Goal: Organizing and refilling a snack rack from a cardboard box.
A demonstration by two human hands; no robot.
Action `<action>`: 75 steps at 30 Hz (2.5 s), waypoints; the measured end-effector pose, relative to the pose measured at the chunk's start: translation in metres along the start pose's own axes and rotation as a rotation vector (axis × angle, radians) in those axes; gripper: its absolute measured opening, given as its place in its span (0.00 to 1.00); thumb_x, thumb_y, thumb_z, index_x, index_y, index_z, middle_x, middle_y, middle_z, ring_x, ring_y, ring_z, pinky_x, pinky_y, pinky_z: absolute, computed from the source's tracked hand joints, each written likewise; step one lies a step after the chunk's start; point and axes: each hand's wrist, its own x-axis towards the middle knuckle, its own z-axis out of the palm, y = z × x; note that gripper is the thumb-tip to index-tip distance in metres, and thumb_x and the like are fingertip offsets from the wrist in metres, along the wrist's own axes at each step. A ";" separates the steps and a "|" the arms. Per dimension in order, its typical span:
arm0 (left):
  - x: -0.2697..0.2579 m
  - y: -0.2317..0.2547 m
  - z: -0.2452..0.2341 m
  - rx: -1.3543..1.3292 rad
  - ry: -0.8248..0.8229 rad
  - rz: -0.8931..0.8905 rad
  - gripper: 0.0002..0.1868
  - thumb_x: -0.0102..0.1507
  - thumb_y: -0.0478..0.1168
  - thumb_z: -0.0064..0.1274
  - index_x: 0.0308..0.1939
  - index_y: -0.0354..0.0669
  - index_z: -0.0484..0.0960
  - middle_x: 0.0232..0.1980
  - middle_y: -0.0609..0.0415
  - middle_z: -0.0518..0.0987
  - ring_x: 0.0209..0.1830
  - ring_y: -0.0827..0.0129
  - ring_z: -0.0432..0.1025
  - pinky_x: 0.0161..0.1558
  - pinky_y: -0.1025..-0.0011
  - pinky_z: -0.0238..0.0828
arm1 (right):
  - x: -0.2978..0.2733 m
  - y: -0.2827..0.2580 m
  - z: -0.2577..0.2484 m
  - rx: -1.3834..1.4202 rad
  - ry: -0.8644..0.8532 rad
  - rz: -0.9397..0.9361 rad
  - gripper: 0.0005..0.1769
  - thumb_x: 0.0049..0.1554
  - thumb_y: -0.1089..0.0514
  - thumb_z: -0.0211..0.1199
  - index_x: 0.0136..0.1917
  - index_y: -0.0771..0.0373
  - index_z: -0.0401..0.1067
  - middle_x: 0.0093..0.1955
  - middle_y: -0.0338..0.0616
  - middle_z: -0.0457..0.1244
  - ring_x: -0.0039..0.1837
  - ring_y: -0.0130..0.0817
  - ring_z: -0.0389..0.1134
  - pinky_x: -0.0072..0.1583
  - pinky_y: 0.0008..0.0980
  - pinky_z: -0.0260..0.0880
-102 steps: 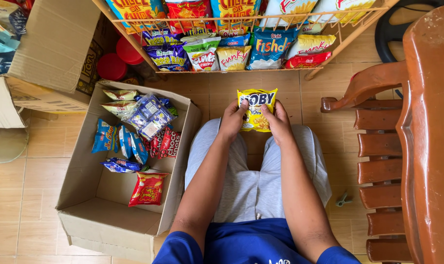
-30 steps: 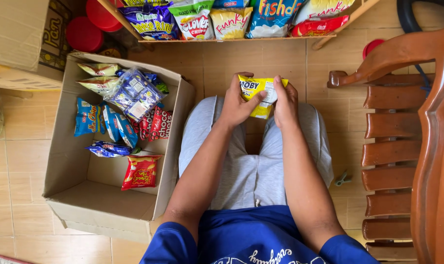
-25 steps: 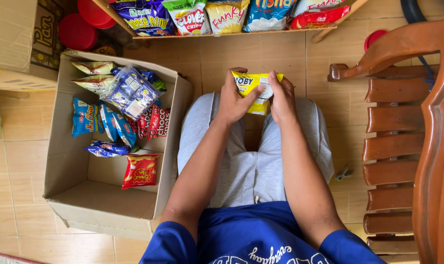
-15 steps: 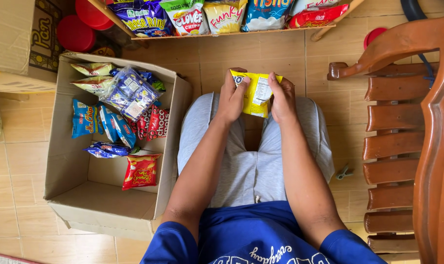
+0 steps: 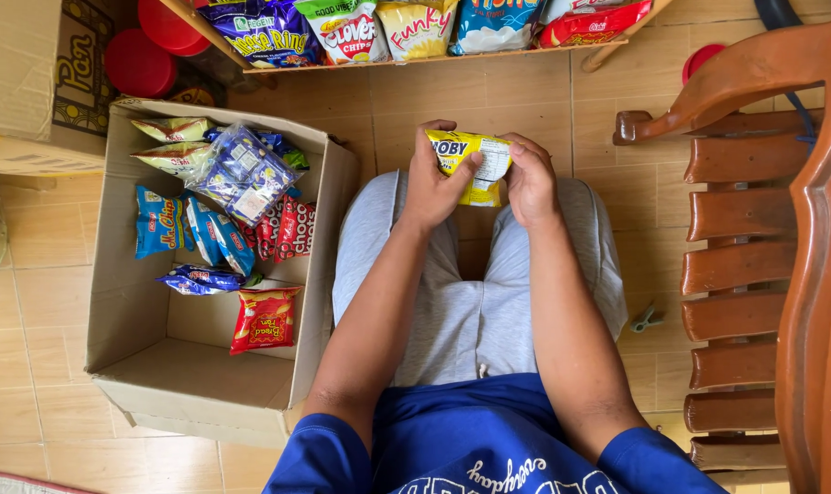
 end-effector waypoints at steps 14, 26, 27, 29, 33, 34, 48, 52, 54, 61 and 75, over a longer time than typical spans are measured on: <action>-0.001 0.007 0.001 0.020 0.011 0.008 0.39 0.55 0.40 0.70 0.63 0.36 0.64 0.50 0.47 0.77 0.47 0.68 0.74 0.51 0.68 0.75 | 0.003 0.025 -0.027 0.002 0.069 -0.039 0.08 0.64 0.60 0.57 0.47 0.68 0.70 0.53 0.46 0.66 0.61 0.34 0.64 0.68 0.36 0.61; 0.000 0.004 0.001 0.040 0.039 0.031 0.40 0.57 0.41 0.69 0.65 0.33 0.63 0.51 0.45 0.76 0.48 0.67 0.74 0.51 0.68 0.75 | -0.002 0.004 -0.003 -0.180 0.027 0.029 0.13 0.61 0.60 0.61 0.56 0.69 0.74 0.54 0.42 0.69 0.58 0.27 0.67 0.63 0.30 0.64; 0.000 0.004 0.000 0.038 0.029 0.011 0.39 0.57 0.41 0.69 0.66 0.33 0.63 0.51 0.46 0.77 0.48 0.67 0.74 0.52 0.68 0.75 | -0.002 0.003 -0.002 -0.174 0.017 0.029 0.13 0.60 0.60 0.61 0.56 0.69 0.74 0.54 0.42 0.69 0.58 0.28 0.67 0.64 0.30 0.65; 0.000 0.003 -0.001 0.053 0.030 0.027 0.39 0.57 0.40 0.69 0.66 0.33 0.63 0.51 0.45 0.76 0.49 0.66 0.74 0.52 0.68 0.75 | -0.002 -0.001 0.004 -0.173 0.012 0.033 0.13 0.59 0.60 0.61 0.56 0.68 0.74 0.54 0.43 0.69 0.58 0.28 0.67 0.64 0.30 0.65; 0.000 0.001 -0.002 0.017 0.015 -0.009 0.40 0.57 0.39 0.68 0.67 0.34 0.62 0.52 0.45 0.75 0.49 0.66 0.72 0.53 0.67 0.74 | -0.002 -0.002 0.004 -0.144 0.021 0.047 0.14 0.58 0.61 0.62 0.57 0.68 0.74 0.54 0.42 0.69 0.57 0.28 0.67 0.63 0.29 0.64; 0.000 0.000 -0.001 0.017 0.015 -0.006 0.40 0.57 0.39 0.68 0.67 0.34 0.62 0.52 0.45 0.75 0.49 0.66 0.72 0.53 0.67 0.74 | -0.002 0.000 0.002 -0.144 0.020 0.045 0.14 0.58 0.61 0.62 0.57 0.68 0.74 0.54 0.42 0.69 0.57 0.28 0.67 0.63 0.29 0.64; 0.004 -0.003 0.000 0.094 0.142 -0.013 0.41 0.57 0.42 0.72 0.64 0.32 0.62 0.55 0.43 0.74 0.51 0.64 0.74 0.54 0.66 0.75 | -0.004 -0.009 0.017 -0.219 -0.115 0.113 0.32 0.49 0.72 0.63 0.68 0.66 0.66 0.61 0.38 0.65 0.64 0.28 0.66 0.67 0.31 0.65; 0.006 0.002 0.001 0.093 0.152 -0.058 0.42 0.55 0.44 0.73 0.62 0.32 0.63 0.53 0.43 0.74 0.49 0.65 0.75 0.52 0.67 0.76 | -0.002 -0.001 0.007 -0.228 -0.064 0.173 0.34 0.49 0.75 0.62 0.69 0.67 0.66 0.62 0.41 0.65 0.63 0.32 0.66 0.63 0.34 0.67; 0.006 0.001 0.001 0.035 0.091 -0.047 0.44 0.53 0.41 0.75 0.62 0.33 0.62 0.54 0.43 0.74 0.49 0.65 0.74 0.52 0.67 0.76 | -0.001 -0.004 0.011 -0.212 -0.070 0.124 0.35 0.48 0.74 0.60 0.69 0.65 0.64 0.63 0.39 0.64 0.66 0.30 0.65 0.67 0.33 0.67; 0.003 -0.028 -0.001 -0.209 -0.069 -0.061 0.48 0.53 0.33 0.71 0.69 0.36 0.55 0.58 0.44 0.69 0.56 0.66 0.70 0.59 0.67 0.74 | 0.002 0.009 0.002 -0.114 -0.010 0.090 0.30 0.57 0.66 0.53 0.73 0.66 0.62 0.66 0.44 0.64 0.67 0.34 0.64 0.70 0.34 0.62; -0.004 0.007 -0.002 0.314 0.342 -0.024 0.50 0.47 0.51 0.78 0.56 0.28 0.59 0.53 0.45 0.61 0.49 0.60 0.66 0.51 0.66 0.69 | -0.009 -0.008 0.042 -0.019 0.050 0.016 0.31 0.68 0.42 0.43 0.76 0.62 0.60 0.73 0.43 0.61 0.75 0.34 0.60 0.74 0.35 0.57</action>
